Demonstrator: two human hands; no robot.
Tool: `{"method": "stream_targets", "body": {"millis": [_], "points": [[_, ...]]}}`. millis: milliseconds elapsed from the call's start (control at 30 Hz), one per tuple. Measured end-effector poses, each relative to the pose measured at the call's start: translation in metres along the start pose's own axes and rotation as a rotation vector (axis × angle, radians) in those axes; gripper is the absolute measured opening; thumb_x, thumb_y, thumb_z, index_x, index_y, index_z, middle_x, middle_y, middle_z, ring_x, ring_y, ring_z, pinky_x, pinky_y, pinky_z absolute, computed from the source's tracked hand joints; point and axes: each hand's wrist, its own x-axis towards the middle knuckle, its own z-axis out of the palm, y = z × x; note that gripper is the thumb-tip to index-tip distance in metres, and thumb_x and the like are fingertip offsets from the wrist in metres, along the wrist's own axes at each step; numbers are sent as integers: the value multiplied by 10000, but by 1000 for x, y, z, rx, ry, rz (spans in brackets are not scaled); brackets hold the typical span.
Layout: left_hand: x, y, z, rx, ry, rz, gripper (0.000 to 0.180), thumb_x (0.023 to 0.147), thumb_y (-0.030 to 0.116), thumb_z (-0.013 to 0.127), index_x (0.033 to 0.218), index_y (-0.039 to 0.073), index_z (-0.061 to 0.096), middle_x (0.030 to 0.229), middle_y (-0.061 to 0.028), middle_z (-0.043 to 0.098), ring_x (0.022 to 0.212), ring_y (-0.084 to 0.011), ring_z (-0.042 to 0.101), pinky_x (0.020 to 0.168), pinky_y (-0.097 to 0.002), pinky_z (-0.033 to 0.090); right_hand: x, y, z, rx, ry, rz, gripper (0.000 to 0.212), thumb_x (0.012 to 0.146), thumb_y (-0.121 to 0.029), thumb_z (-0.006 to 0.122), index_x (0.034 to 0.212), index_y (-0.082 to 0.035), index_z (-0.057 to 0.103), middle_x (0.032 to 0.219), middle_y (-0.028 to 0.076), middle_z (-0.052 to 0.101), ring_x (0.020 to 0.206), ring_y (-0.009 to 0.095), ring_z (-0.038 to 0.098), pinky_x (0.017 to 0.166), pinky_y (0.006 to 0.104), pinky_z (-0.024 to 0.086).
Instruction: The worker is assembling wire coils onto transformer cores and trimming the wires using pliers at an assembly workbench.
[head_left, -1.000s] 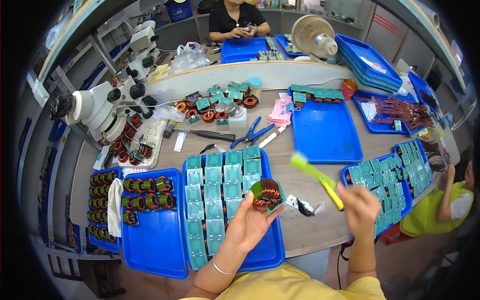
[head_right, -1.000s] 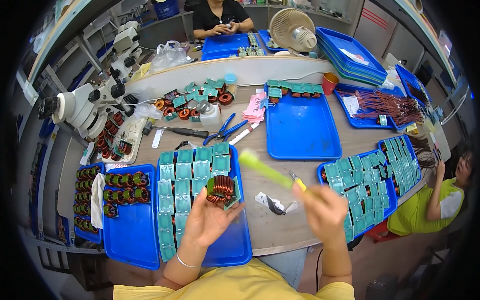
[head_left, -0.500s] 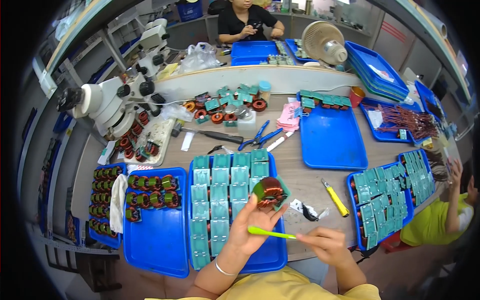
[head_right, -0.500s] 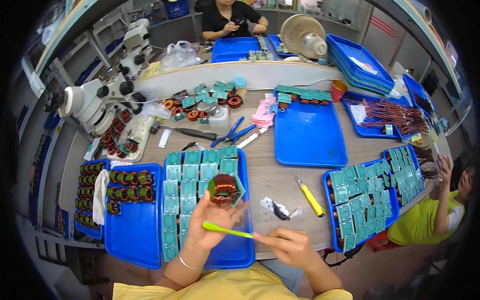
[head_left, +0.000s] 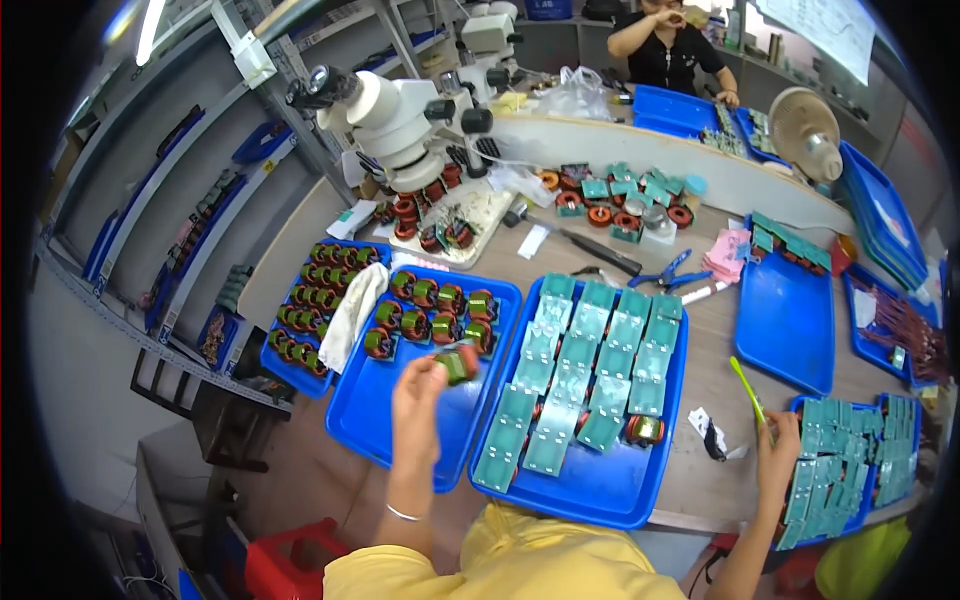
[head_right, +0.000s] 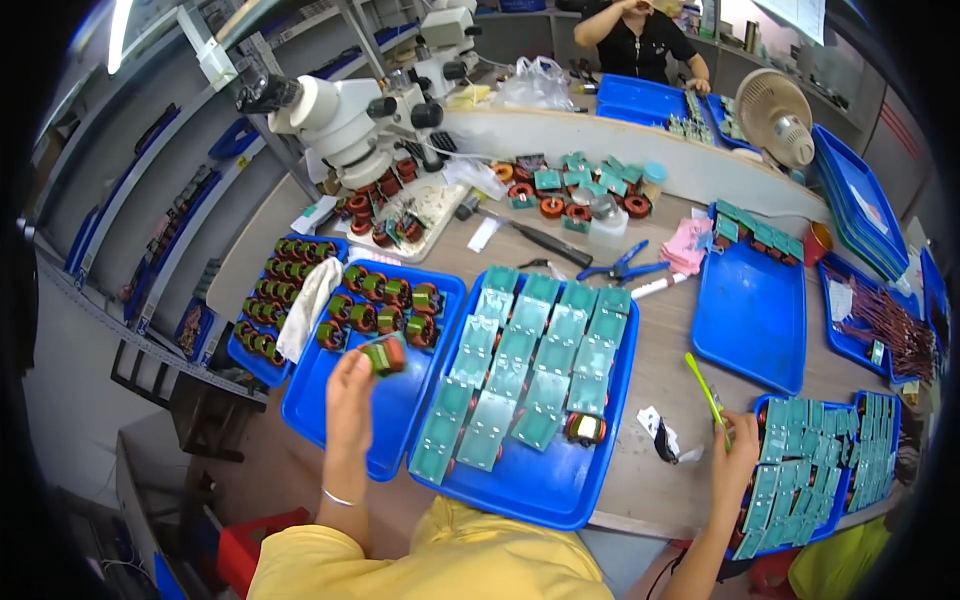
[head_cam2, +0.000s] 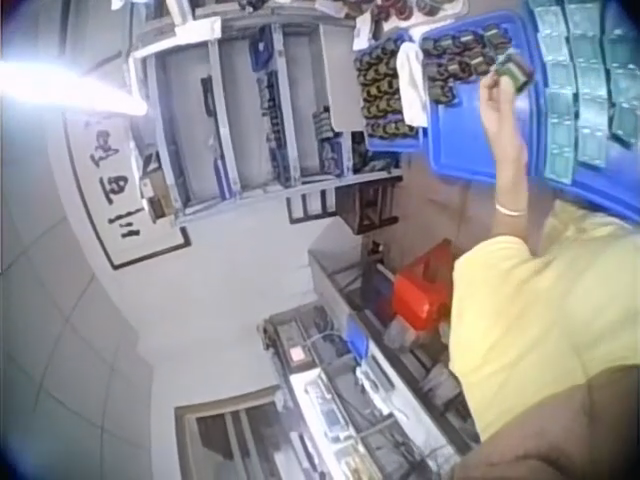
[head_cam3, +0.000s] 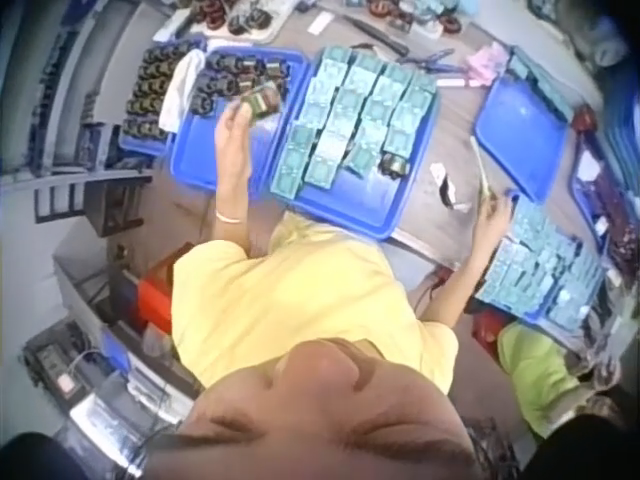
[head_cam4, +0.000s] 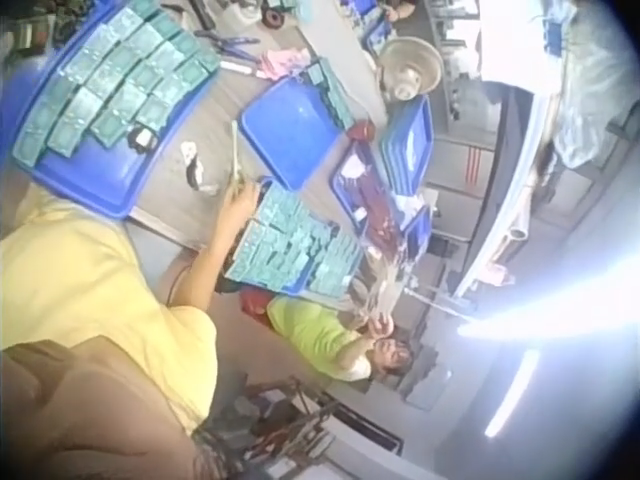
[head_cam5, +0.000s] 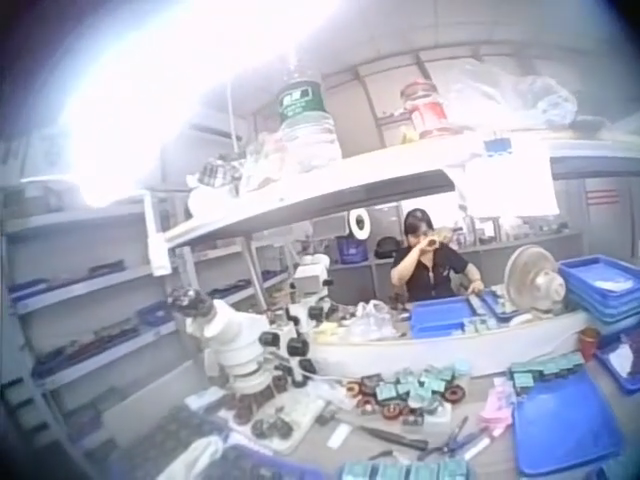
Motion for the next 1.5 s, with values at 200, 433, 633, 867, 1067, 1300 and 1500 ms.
{"method": "stream_targets", "body": {"millis": [200,433,633,867,1067,1300,1500], "points": [[32,-19,-74,557,21,-206,285,853,215,605,974,-41,576,870,-64,621,781,-94,558,701,-223,429,5,10,15,-54,44,-52,163,746,52,570,907,25,575,837,125,509,816,270,524,737,349,419],[55,-15,-97,797,-242,-340,345,814,252,652,1016,-24,602,887,-63,621,802,-118,547,741,-248,430,-3,13,11,-36,199,-105,255,731,34,596,984,4,588,1012,145,509,971,289,505,864,338,388],[53,-15,-92,1200,-83,320,418,632,246,776,958,30,629,854,-97,525,872,-269,480,793,-382,394,-20,9,-3,-41,275,-86,230,751,22,596,981,12,593,1052,129,491,984,271,501,883,346,388],[31,-3,-64,1582,-72,463,518,509,156,819,976,60,617,997,-87,469,981,-282,440,831,-401,353,-54,-5,2,-1,299,-66,182,763,3,593,945,4,597,1011,112,511,977,239,497,825,308,397],[43,13,-76,1638,-254,558,526,537,56,775,1034,145,630,1086,-85,439,1064,-281,415,878,-401,346,-84,5,15,115,299,54,156,780,11,558,930,13,598,1030,115,495,988,242,491,840,316,394],[55,15,-67,1657,-276,582,541,544,20,747,1051,169,631,1084,-92,456,1064,-284,425,897,-405,347,-84,12,12,123,330,87,143,769,9,561,907,5,597,990,116,501,964,253,487,869,331,366],[27,26,-33,1387,-278,584,576,596,2,713,1136,93,537,1076,-130,451,1051,-317,426,913,-404,347,-79,-10,18,156,346,67,132,757,19,575,882,-1,612,951,115,494,912,252,508,825,332,404]]}}
